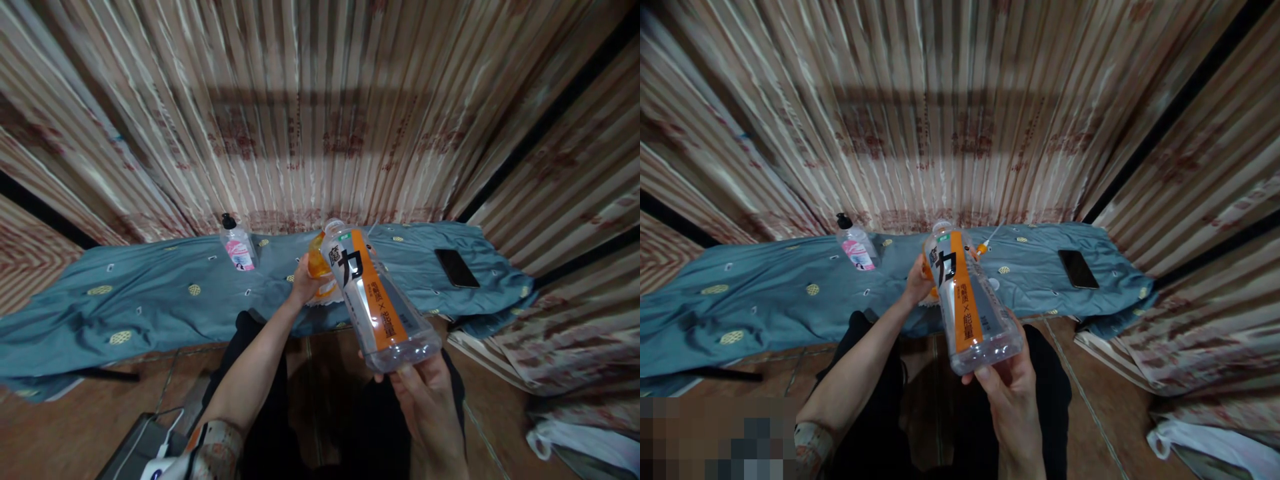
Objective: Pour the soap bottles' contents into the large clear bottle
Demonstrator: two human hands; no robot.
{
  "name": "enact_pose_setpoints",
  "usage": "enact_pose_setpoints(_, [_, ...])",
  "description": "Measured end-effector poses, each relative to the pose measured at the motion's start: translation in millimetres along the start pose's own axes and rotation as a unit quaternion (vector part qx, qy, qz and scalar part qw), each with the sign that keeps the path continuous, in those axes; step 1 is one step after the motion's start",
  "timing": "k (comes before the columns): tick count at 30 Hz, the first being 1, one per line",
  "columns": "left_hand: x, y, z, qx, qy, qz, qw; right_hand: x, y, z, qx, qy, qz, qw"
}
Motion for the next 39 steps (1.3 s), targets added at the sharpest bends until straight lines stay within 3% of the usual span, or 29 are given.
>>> enact_pose_setpoints(13, [1.8,2.8,-5.0,-0.017,-0.01,0.011,1.0,-0.9,1.0,1.2,0.012,0.008,0.008,1.0])
enact_pose_setpoints(22, [2.7,2.3,-5.5,-0.001,-0.017,0.008,1.0,2.1,23.3,-11.4,0.006,-0.001,0.041,0.999])
enact_pose_setpoints(39, [2.9,1.4,-2.6,-0.012,-0.026,0.01,1.0,3.2,24.6,-13.3,0.021,0.023,0.051,0.998])
Point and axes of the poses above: each hand's wrist, its own x-axis away from the middle knuckle, its own y-axis out of the back of the hand, z = x × y, the point moved 3 cm from there along -x, towards the middle knuckle, and after that the axes turned 13 degrees about y, right-handed, at the moved point
